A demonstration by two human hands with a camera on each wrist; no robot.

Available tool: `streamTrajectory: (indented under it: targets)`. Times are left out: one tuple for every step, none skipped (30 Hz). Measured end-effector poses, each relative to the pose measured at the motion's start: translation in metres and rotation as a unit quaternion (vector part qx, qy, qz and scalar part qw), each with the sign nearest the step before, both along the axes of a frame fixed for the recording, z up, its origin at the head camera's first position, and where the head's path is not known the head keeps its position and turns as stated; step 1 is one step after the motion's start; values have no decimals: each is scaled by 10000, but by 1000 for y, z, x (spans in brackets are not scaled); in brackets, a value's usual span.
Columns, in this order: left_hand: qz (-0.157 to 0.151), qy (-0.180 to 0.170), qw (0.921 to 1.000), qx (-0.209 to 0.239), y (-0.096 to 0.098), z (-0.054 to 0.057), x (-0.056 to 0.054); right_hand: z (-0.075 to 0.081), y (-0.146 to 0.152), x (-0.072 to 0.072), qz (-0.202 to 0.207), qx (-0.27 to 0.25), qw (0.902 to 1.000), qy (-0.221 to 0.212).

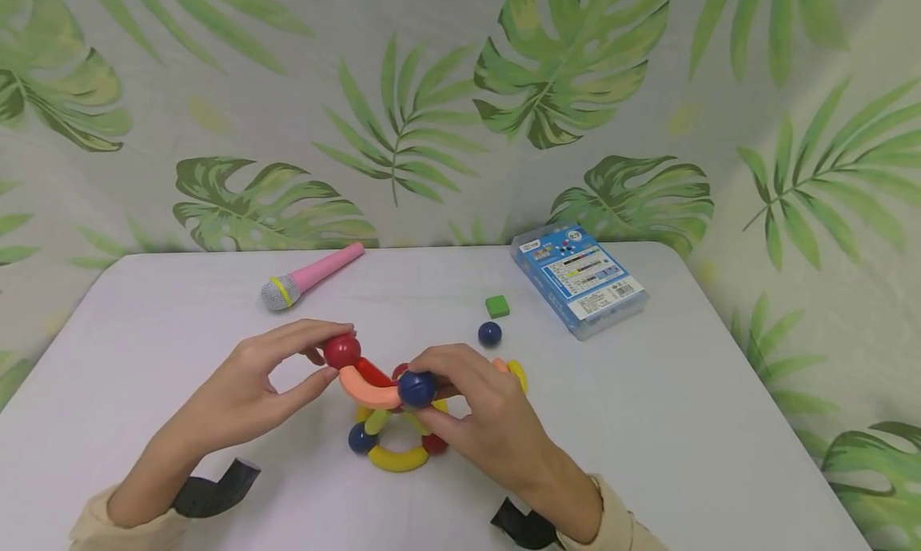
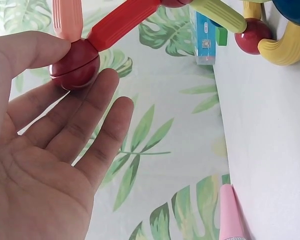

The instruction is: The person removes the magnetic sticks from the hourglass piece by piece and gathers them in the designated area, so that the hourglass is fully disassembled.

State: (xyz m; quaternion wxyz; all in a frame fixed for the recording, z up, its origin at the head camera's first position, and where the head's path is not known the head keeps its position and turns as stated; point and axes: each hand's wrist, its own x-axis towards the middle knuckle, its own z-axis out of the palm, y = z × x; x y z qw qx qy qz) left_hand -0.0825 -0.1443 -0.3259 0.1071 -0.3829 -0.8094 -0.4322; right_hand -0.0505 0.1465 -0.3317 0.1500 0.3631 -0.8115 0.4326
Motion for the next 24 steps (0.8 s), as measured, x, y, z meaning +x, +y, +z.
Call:
streamTrajectory:
  targets:
    - [6, 5, 10000, -2, 0, 0, 0, 0, 0, 0, -27, 8, 10000, -17]
    - [6, 9, 10000, -8, 0, 0, 0, 0, 1, 0, -40, 12, 10000, -29]
    - [4, 11, 10000, -14, 1, 0, 0, 0, 1, -1, -62, 22, 10000, -32]
    - [9, 1, 10000, -21, 1, 0, 0, 1, 2, -1, -85, 37, 10000, -36]
    - [12, -3, 10000, -28, 1, -1, 0, 1, 2, -1, -111, 49, 9999, -61]
    - [12, -6, 10000, -34, 1, -1, 0, 2, 2, -1, -150, 80, 9998, -69]
    - [8, -8, 10000, -34, 1, -1, 0, 2, 3, -2, -186, 98, 9998, -75]
    - [3, -13, 10000, -35, 1, -1, 0, 3, 3, -2, -220, 106, 9997, -77]
    - [1, -21, 10000, -35, 1, -1, 0, 3, 4, -2, -262, 118, 9996, -77]
    - [5, -12, 10000, -39, 1, 0, 0, 3, 4, -1, -294, 112, 9995, -85]
    - [8, 4, 10000, -43, 1, 0, 0, 4, 4, -1, -337, 97, 9994, -71]
    - [21, 13, 10000, -50, 1, 0, 0, 4, 4, -2, -362, 64, 9993, -19]
    - [32, 29, 10000, -57, 1, 0, 0, 4, 5, -2, -385, 15, 9993, 37]
    - [45, 43, 10000, -62, 1, 0, 0, 4, 6, -3, -398, -40, 9991, 121]
    - [64, 51, 9999, -71, 1, 0, 0, 4, 6, -4, -412, -92, 9989, 220]
    - [82, 57, 9999, -82, 1, 0, 0, 4, 7, -5, -448, -126, 9984, 307]
    - [94, 50, 9999, -88, 1, 0, 0, 4, 9, -6, -493, -137, 9979, 406]
    - [104, 41, 9999, -92, 1, 0, 0, 4, 10, -8, -537, -129, 9973, 490]
    - [102, 32, 9999, -93, 1, 0, 0, 4, 13, -10, -584, -104, 9969, 517]
    - [102, 22, 9999, -94, 1, 0, 0, 5, 15, -13, -646, -64, 9964, 540]
    - [105, 16, 9999, -96, 1, 0, 0, 5, 18, -15, -741, -3, 9959, 519]
    - [107, 16, 9999, -100, 1, 0, 0, 5, 21, -18, -848, 60, 9953, 471]
    - [111, 14, 9999, -106, 1, 0, 0, 5, 24, -22, -934, 94, 9947, 425]
    - [116, 14, 9999, -114, 1, -1, 0, 4, 28, -26, -1038, 119, 9937, 396]
